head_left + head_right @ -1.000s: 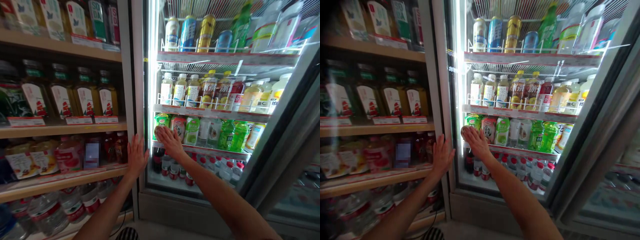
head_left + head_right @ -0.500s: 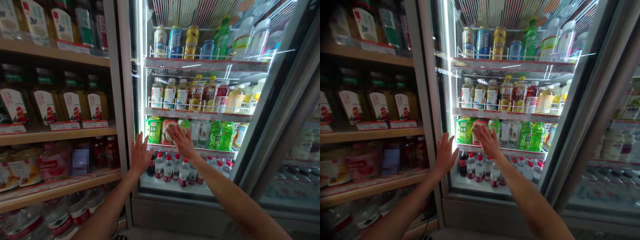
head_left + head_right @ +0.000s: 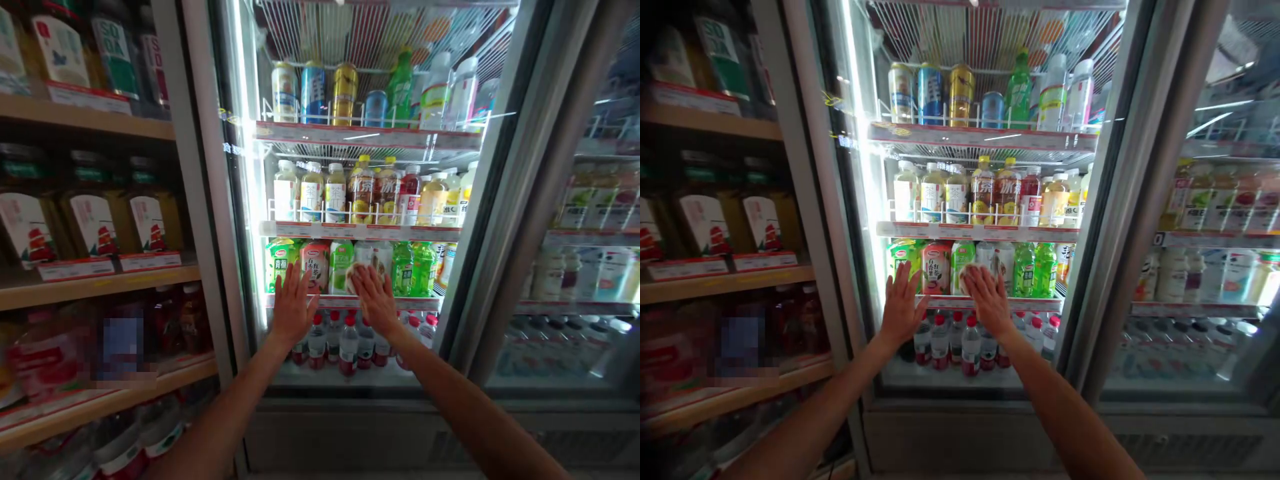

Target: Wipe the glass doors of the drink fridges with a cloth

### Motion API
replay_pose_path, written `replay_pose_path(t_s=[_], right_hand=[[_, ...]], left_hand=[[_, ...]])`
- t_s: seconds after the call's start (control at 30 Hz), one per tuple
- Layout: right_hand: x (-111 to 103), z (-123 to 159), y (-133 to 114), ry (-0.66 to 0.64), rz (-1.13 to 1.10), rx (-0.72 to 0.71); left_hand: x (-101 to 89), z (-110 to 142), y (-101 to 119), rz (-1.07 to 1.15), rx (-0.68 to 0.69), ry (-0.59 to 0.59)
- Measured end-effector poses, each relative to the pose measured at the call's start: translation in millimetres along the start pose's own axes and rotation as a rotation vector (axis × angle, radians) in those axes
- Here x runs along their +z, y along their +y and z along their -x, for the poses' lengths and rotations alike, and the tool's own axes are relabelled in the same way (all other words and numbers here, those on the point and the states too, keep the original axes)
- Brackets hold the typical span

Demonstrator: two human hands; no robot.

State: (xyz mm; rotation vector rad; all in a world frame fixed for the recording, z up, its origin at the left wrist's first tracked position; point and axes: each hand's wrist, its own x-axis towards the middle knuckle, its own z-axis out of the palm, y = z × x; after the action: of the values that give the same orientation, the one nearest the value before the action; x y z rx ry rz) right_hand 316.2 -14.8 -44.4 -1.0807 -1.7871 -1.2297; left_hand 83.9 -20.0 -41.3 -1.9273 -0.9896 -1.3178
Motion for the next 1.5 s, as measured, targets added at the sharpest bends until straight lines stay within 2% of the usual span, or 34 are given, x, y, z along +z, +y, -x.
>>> replay_pose_path(t_s=[0.07, 0.1, 0.23, 0.27, 0.37, 0.43, 0.57, 0.73, 0.8, 0.87, 0.93, 1.07, 1.1, 1.13, 1.23, 1.27, 1.3, 1.4, 1.43, 1.47, 1.5], right_hand=[[-1, 9, 7, -0.03, 0.002, -0.067], [-1, 11, 12, -0.015, 0.016, -0.035], [-3, 10, 32, 0.118, 0.066, 0.235], [-3, 12, 35, 0.116, 0.06, 0.241], [-5, 19, 43, 0.048, 0.032, 0.126], [-7, 22, 53, 0.045, 0.044, 0.145], [-10, 28, 79, 0.166, 0.11, 0.493], [-17, 50, 110, 0.158, 0.092, 0.688], [-21, 42, 119, 0.258, 0.075, 0.804], [-22, 25, 117, 0.374, 0.07, 0.871], [-20, 7, 103, 0.381, 0.06, 0.799], [-14, -7, 79, 0.112, 0.026, 0.285], [-14, -8, 81, 0.104, 0.04, 0.248], [-14, -9, 85, 0.144, 0.062, 0.298], [-16, -20, 97, 0.365, 0.105, 0.648], [-16, -25, 95, 0.388, 0.093, 0.681], [-17, -30, 90, 0.36, 0.07, 0.628], [-17, -43, 69, 0.123, -0.002, 0.21], [-17, -46, 66, 0.082, -0.008, 0.143], [-18, -50, 65, 0.092, -0.005, 0.166], [-18, -54, 66, 0.15, 0.003, 0.272]], left_hand=[[3.8, -3, 6, 0.0, 0.017, -0.001], [5.9, -5, 8, -0.002, 0.027, 0.004], [14.4, -11, 20, 0.013, 0.045, 0.017], [16.3, -13, 22, 0.018, 0.043, 0.014], [21.3, -18, 29, 0.027, 0.046, 0.007], [24.4, -21, 33, 0.032, 0.053, 0.005], [28.1, -24, 39, 0.051, 0.062, 0.006], [25.2, -25, 33, 0.059, 0.046, 0.015], [23.9, -26, 28, 0.052, 0.031, 0.028], [23.8, -28, 26, 0.049, 0.021, 0.036], [24.5, -31, 27, 0.05, 0.014, 0.04], [24.2, -37, 23, 0.041, -0.018, 0.059], [23.2, -38, 19, 0.038, -0.03, 0.066], [22.0, -40, 15, 0.037, -0.043, 0.072], [18.8, -43, 2, 0.028, -0.084, 0.095], [18.3, -44, -1, 0.021, -0.093, 0.104], [18.0, -45, -3, 0.012, -0.096, 0.113], [16.5, -49, -8, -0.016, -0.077, 0.123], [15.3, -50, -10, -0.025, -0.074, 0.121], [13.6, -50, -13, -0.033, -0.075, 0.119], [11.5, -51, -17, -0.042, -0.083, 0.117]])
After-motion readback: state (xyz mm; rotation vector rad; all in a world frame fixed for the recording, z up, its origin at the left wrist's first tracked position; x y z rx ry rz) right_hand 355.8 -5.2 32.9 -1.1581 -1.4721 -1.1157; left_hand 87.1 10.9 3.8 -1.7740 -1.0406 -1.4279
